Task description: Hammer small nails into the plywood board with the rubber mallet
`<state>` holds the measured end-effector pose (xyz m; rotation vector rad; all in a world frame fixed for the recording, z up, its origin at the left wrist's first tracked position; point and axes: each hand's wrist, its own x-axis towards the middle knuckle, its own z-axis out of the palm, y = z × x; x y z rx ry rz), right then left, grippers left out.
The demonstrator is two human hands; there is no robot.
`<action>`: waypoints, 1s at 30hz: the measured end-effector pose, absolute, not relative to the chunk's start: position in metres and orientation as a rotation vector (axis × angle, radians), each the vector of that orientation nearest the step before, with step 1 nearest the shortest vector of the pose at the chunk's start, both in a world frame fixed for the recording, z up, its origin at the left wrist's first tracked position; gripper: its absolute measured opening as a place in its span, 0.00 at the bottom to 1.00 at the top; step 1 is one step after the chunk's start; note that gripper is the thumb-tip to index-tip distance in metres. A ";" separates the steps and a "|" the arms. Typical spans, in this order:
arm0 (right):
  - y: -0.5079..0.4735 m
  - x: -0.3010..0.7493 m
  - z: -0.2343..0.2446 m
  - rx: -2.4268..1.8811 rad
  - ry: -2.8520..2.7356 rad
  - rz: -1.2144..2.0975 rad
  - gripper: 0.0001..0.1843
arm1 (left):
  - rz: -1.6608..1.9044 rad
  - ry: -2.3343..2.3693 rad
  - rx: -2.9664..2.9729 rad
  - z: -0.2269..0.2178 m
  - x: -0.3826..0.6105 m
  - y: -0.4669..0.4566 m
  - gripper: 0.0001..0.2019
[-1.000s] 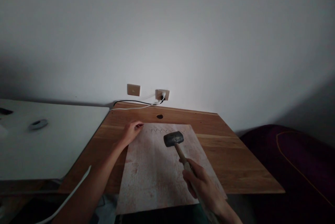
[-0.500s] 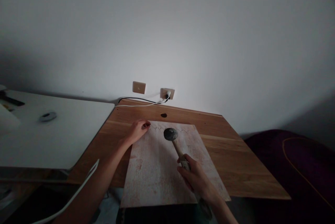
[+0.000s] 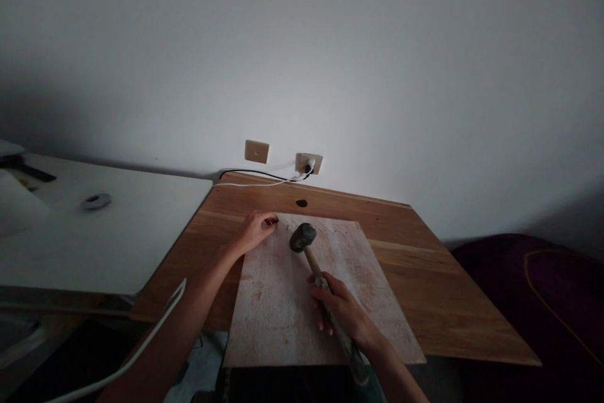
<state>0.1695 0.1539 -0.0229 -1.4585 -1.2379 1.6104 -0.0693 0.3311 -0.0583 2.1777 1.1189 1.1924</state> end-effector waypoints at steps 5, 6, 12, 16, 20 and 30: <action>0.153 0.173 -0.026 -1.405 -1.280 1.623 0.27 | 1.197 1.102 2.193 -0.064 -0.066 0.334 0.07; 0.152 0.174 -0.026 -1.408 -1.290 1.623 0.27 | 1.198 1.102 2.198 -0.065 -0.066 0.334 0.07; 0.153 0.182 -0.020 -1.472 -1.327 1.658 0.32 | 1.185 1.102 2.230 -0.066 -0.066 0.334 0.08; 0.153 0.186 -0.018 -1.515 -1.386 1.632 0.30 | 1.159 1.084 2.241 -0.064 -0.067 0.333 0.06; 0.152 0.191 -0.019 -1.693 -1.505 1.482 0.26 | 1.142 1.079 2.222 -0.064 -0.066 0.333 0.02; 0.153 0.190 -0.009 -1.804 -1.639 1.196 0.27 | 1.128 1.122 2.161 -0.069 -0.065 0.338 0.02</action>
